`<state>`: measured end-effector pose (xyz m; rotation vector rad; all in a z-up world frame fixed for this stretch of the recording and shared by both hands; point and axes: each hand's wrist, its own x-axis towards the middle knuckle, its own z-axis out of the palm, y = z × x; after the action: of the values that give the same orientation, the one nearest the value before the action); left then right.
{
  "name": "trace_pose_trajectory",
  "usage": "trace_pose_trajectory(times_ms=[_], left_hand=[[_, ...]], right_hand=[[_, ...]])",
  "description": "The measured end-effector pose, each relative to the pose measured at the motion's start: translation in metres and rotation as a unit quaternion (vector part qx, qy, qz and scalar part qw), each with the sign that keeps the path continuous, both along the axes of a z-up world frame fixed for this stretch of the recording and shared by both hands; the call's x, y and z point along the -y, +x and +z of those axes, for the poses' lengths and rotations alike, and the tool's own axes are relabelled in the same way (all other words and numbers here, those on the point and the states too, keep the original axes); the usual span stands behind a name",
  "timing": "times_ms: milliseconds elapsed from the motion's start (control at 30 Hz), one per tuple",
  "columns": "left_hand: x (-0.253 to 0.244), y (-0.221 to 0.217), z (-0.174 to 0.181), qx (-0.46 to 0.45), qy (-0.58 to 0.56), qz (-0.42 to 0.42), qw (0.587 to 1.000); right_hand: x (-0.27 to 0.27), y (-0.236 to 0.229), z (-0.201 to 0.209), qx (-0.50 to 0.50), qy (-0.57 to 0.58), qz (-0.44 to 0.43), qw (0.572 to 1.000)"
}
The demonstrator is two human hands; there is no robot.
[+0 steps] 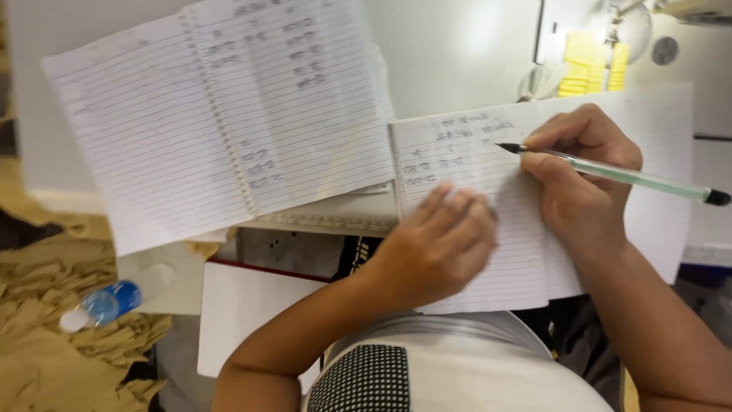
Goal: The person writes in a lined notebook using a pen, referencing a larger open notebook on the left. They flip pages in the notebook and continue writing entries throughout the clip.
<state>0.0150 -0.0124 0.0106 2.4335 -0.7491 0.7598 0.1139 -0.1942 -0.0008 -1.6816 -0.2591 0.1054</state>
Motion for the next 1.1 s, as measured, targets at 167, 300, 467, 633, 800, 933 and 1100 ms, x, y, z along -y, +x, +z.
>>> trace_pose_trajectory(times_ms=[167, 300, 467, 633, 800, 933, 1100], left_hand=[[0.026, 0.003, -0.006, -0.005, 0.044, 0.047, 0.998], [0.028, 0.004, -0.015, -0.027, 0.045, 0.06, 0.997], [0.025, 0.005, -0.014, -0.045, 0.032, 0.048, 0.997], [0.022, 0.009, -0.01, -0.037, 0.049, 0.04, 0.997], [0.021, 0.008, -0.015, -0.061, 0.051, 0.016, 0.997], [0.018, 0.011, -0.013, -0.041, 0.051, 0.03, 0.997], [0.018, 0.012, -0.014, -0.038, 0.03, 0.022, 0.999]], right_hand=[[0.0, -0.001, 0.003, 0.008, -0.018, 0.01, 1.0], [0.01, 0.003, 0.005, 0.033, -0.052, 0.031, 0.998], [0.005, 0.006, 0.013, 0.043, -0.081, 0.071, 0.993], [0.004, 0.004, 0.015, 0.057, -0.088, 0.095, 0.99], [-0.006, 0.006, 0.021, 0.125, -0.137, 0.152, 0.971], [-0.007, 0.007, 0.021, 0.121, -0.134, 0.158, 0.971], [-0.009, 0.005, 0.02, 0.105, -0.153, 0.151, 0.971]])
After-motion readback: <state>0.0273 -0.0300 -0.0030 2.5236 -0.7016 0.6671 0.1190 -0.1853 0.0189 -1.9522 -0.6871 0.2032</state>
